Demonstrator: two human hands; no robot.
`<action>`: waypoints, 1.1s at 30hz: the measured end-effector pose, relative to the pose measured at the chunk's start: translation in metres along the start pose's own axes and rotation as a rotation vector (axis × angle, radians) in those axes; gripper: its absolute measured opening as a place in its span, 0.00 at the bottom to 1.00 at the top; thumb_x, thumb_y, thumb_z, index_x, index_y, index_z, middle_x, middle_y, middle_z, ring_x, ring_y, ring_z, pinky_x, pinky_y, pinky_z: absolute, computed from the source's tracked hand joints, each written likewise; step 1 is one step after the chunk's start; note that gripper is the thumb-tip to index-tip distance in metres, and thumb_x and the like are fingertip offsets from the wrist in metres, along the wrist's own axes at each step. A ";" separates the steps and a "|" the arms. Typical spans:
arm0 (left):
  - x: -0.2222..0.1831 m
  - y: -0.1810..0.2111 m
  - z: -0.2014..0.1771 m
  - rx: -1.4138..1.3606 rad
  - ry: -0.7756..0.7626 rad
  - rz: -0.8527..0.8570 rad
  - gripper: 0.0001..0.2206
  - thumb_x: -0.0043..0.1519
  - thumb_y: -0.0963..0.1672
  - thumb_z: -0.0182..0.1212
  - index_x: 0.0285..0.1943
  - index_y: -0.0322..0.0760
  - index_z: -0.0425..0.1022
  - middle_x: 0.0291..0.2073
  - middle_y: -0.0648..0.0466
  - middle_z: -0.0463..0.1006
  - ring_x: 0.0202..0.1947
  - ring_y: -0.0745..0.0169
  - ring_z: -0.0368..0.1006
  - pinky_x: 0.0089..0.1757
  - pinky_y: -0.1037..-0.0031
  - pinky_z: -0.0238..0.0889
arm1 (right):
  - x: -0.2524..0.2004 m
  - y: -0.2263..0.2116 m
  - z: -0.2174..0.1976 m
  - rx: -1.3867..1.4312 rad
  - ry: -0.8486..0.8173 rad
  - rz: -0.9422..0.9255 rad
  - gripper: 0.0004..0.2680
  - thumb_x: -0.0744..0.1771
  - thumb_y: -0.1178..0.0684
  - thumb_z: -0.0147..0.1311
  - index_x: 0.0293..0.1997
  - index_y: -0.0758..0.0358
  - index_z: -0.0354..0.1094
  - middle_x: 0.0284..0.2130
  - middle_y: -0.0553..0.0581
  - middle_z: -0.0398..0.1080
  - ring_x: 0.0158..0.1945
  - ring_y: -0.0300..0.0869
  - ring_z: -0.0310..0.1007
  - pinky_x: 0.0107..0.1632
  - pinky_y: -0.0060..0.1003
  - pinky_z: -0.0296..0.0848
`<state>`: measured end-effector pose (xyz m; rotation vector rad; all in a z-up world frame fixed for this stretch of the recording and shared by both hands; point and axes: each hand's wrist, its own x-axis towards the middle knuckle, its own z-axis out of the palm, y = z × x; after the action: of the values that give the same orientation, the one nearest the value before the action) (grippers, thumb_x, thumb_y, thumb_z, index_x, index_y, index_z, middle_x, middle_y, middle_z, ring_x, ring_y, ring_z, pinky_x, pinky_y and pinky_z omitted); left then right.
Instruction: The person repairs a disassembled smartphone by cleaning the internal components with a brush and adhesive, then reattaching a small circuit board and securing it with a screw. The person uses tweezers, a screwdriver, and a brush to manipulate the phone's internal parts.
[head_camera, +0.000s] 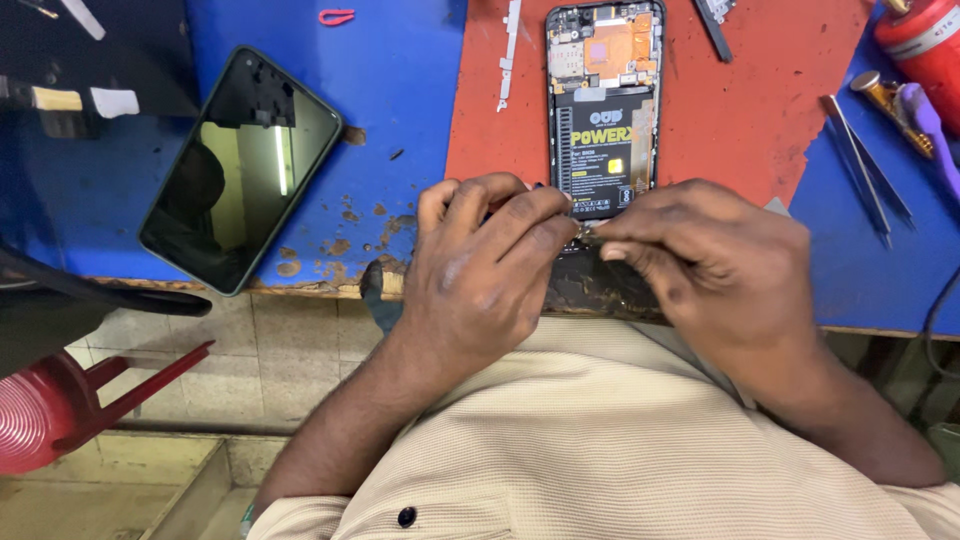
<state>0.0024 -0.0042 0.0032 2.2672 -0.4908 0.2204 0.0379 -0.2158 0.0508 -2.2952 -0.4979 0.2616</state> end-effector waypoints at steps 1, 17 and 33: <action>0.000 0.000 0.000 0.005 -0.001 0.001 0.11 0.62 0.38 0.66 0.53 0.38 0.77 0.55 0.58 0.76 0.55 0.56 0.70 0.55 0.59 0.55 | 0.000 0.001 -0.002 0.006 0.011 0.019 0.06 0.65 0.67 0.64 0.43 0.66 0.77 0.38 0.58 0.78 0.39 0.40 0.79 0.41 0.31 0.77; 0.009 0.009 0.006 0.040 0.017 -0.095 0.12 0.60 0.37 0.67 0.51 0.40 0.79 0.54 0.58 0.76 0.54 0.56 0.70 0.55 0.61 0.56 | -0.002 0.028 -0.017 0.335 0.076 0.127 0.06 0.69 0.70 0.57 0.50 0.74 0.73 0.43 0.61 0.75 0.43 0.38 0.79 0.48 0.29 0.81; 0.005 0.006 0.007 0.087 -0.026 -0.068 0.13 0.59 0.36 0.66 0.51 0.40 0.80 0.56 0.56 0.74 0.55 0.55 0.69 0.56 0.60 0.55 | 0.004 0.025 -0.018 0.135 0.022 0.020 0.06 0.67 0.65 0.63 0.49 0.69 0.76 0.40 0.59 0.78 0.39 0.36 0.78 0.39 0.28 0.75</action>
<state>0.0049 -0.0148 0.0040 2.3703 -0.4239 0.1804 0.0539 -0.2413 0.0454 -2.1702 -0.4327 0.2710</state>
